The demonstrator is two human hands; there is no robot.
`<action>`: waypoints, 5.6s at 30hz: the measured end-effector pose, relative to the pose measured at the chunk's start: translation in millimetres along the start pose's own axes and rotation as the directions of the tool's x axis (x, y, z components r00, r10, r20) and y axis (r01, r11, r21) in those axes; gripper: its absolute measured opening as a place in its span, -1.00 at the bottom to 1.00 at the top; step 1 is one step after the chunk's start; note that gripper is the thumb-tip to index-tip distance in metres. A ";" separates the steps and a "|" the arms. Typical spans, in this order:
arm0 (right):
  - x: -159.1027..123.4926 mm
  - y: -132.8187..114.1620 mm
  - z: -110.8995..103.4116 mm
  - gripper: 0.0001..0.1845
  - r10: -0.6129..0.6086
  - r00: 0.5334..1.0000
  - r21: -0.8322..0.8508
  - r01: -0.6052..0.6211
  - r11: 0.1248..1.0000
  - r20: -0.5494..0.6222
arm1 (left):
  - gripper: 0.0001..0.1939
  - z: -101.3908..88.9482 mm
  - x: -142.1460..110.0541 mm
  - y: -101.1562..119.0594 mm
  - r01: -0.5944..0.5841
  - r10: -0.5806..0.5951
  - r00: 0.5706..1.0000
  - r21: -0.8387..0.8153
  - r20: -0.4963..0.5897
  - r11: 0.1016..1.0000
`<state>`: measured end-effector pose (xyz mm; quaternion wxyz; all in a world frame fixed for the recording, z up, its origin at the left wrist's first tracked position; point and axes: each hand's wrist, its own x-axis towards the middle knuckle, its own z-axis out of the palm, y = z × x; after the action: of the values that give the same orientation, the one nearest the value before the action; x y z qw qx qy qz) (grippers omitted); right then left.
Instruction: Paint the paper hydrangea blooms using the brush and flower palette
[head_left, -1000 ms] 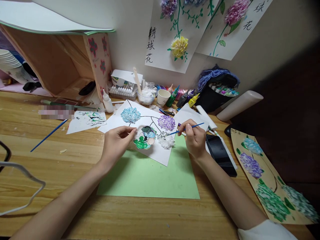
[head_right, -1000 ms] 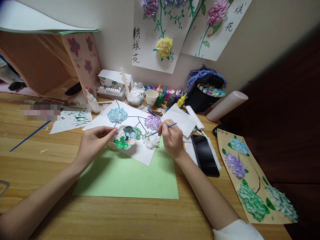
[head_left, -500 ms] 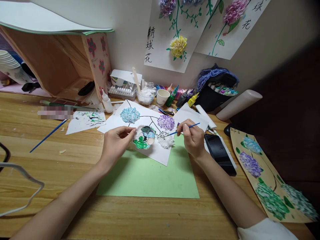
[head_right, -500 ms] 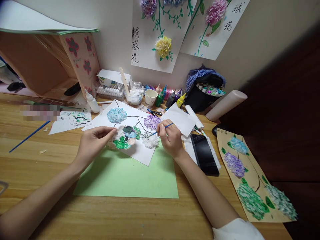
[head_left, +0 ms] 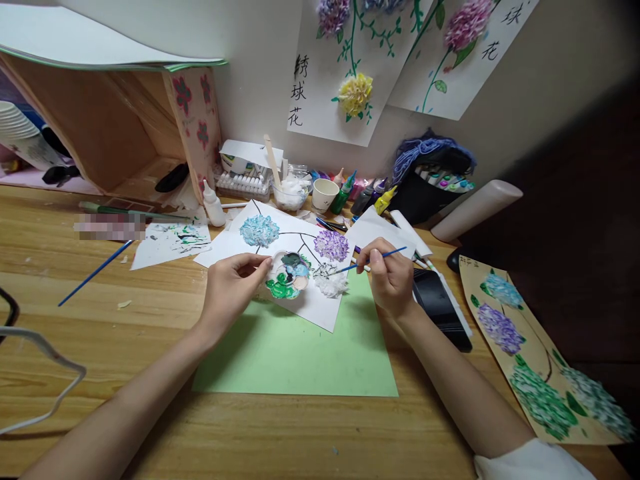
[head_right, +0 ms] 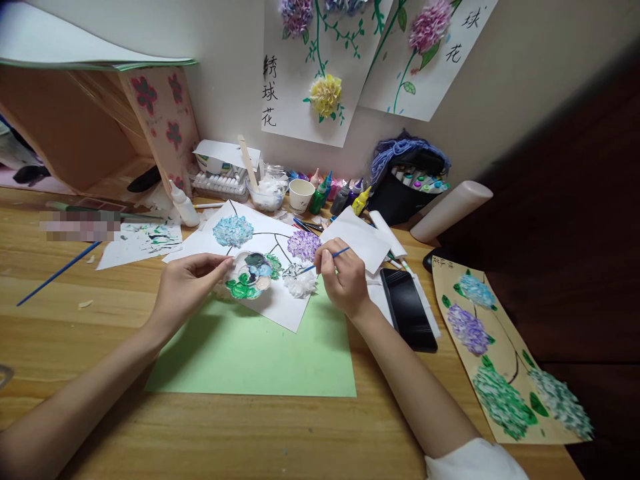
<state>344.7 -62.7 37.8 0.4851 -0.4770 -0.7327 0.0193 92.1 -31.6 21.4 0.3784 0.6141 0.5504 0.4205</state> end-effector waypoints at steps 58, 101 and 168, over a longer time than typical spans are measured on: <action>4.5 -1.2 -4.5 -0.63 -0.028 0.999 -0.025 0.029 0.999 0.034 | -0.70 -0.1 -0.9 2.8 0.021 -0.021 1.000 -0.022 0.002 1.000; 4.3 2.9 -4.5 -0.58 0.083 0.995 0.039 -0.081 0.996 -0.055 | -0.68 0.7 -0.3 -0.2 0.024 -0.023 1.000 -0.009 0.017 1.000; -45.3 -8.7 -12.1 -0.63 0.430 0.893 0.495 -0.435 0.752 0.132 | -0.69 26.4 19.4 49.7 0.060 -0.034 0.922 -0.056 0.387 0.997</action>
<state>350.9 -105.3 17.1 0.5728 -0.4866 -0.5728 0.3271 135.2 -17.7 59.9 0.5095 0.6584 0.4654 0.3006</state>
